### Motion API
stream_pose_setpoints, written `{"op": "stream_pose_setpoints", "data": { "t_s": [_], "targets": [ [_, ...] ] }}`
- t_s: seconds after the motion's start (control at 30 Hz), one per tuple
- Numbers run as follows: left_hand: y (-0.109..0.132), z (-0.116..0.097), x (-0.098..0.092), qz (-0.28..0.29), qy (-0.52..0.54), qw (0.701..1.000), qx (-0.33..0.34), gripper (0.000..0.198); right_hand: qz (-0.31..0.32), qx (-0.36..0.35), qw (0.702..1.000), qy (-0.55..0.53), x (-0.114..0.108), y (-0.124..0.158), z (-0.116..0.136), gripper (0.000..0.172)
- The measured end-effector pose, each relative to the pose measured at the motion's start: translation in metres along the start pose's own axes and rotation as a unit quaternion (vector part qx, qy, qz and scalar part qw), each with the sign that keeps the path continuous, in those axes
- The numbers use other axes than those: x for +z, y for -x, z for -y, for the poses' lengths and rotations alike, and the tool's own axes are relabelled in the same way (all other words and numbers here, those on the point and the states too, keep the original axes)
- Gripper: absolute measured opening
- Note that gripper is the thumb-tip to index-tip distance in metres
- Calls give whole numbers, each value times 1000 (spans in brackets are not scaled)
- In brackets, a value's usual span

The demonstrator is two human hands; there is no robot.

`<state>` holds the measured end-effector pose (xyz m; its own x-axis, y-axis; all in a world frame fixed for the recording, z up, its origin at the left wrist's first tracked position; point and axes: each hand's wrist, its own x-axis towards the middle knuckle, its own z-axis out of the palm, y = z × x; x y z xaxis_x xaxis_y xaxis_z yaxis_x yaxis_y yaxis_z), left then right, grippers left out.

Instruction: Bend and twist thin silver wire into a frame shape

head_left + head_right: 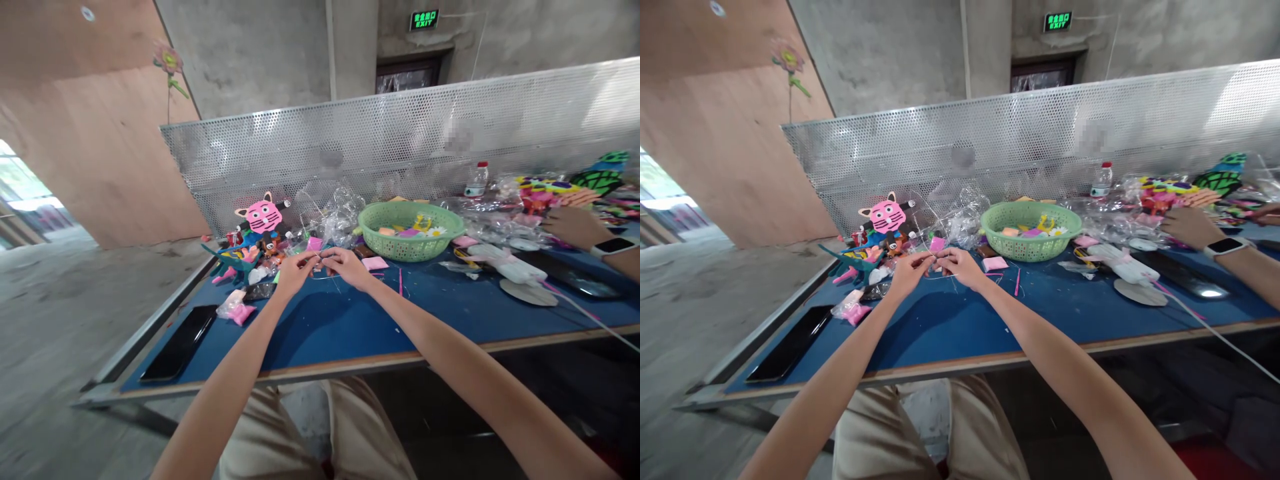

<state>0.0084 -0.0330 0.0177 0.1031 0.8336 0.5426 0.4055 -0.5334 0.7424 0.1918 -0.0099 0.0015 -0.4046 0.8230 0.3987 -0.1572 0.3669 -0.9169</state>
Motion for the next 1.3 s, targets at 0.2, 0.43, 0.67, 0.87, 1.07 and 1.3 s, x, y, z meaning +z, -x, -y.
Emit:
{"op": "stream_pose_setpoints", "data": {
  "t_s": [0.2,0.43,0.67,0.87,1.07,1.3],
  "targets": [
    [-1,-2,-3,-29,-2,1000,-1,30,-4,-24,998,53,1,3,4,33],
    [-1,-2,-4,8,43,999,-14,42,-10,-25,998,60,2,4,8,34],
    [1,-2,-3,-9,-16,1000,-12,39,-13,-35,997,70,2,4,5,31],
    [1,1,3,-51,-46,997,45,33,-28,-33,997,69,6,3,2,33],
    [3,0,10,-83,-67,993,53,33,-71,-63,984,152,13,6,6,33],
    [1,2,8,-94,-50,992,59,32,-80,-72,980,169,12,4,2,34]
  ]
}}
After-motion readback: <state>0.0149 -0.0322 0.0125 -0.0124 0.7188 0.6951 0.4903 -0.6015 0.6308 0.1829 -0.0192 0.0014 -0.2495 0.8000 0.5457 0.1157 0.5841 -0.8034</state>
